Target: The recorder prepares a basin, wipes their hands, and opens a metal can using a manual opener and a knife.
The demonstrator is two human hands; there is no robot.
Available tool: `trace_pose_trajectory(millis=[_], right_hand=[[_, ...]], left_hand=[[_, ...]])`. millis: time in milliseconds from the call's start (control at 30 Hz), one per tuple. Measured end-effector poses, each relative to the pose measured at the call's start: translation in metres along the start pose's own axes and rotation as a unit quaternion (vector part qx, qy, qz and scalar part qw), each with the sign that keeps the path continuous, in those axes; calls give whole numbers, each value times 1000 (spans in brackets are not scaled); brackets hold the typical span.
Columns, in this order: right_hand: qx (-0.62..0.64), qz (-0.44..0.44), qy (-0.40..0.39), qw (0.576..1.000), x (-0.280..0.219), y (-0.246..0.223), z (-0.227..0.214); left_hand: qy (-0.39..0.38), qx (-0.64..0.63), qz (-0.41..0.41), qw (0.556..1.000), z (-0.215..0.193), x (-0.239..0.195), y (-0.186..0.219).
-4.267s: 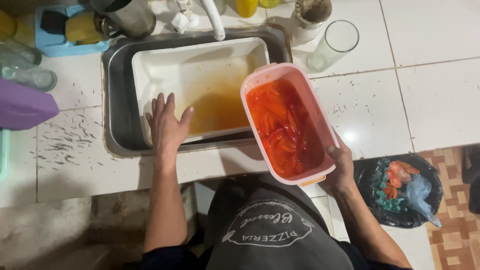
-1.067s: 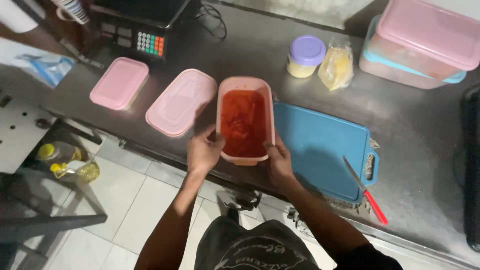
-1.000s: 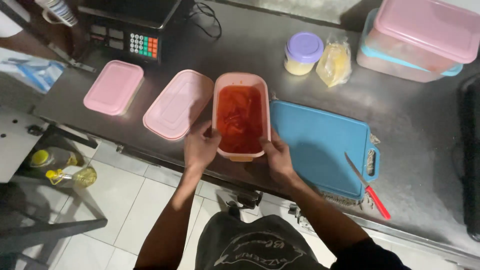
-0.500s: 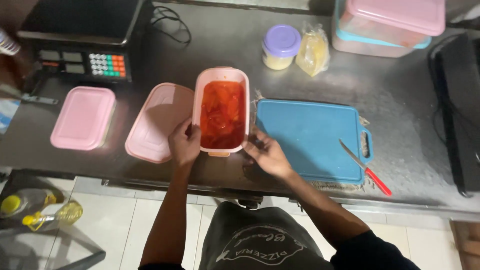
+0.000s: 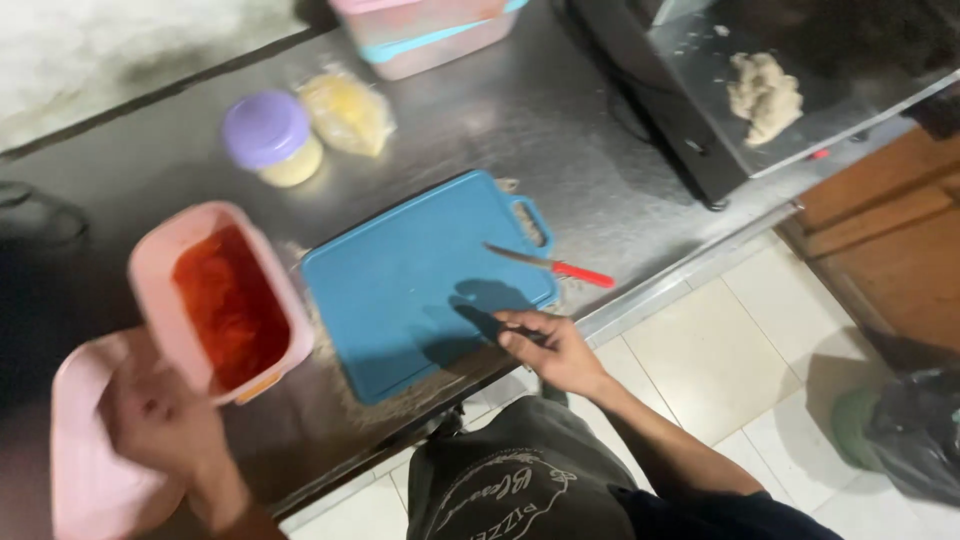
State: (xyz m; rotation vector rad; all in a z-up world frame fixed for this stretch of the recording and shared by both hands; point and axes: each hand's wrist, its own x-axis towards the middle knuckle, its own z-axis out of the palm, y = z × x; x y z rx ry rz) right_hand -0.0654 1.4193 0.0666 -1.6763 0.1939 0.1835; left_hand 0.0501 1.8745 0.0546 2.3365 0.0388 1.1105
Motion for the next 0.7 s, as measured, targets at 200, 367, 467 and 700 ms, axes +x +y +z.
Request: trace_pose_trajectory(millis=[200, 367, 467, 700], right_hand=[[-126, -160, 236, 950, 3, 5, -176], [-374, -126, 442, 806, 36, -52, -311], [-526, -169, 456, 698, 65, -44, -374], [-170, -254, 412, 859, 55, -40, -437]], left_hand=[[-44, -143, -67, 986, -5, -39, 122], [-94, -232, -144, 957, 35, -73, 217], [-118, -282, -152, 940, 57, -85, 260], [-184, -318, -135, 920, 84, -96, 328]])
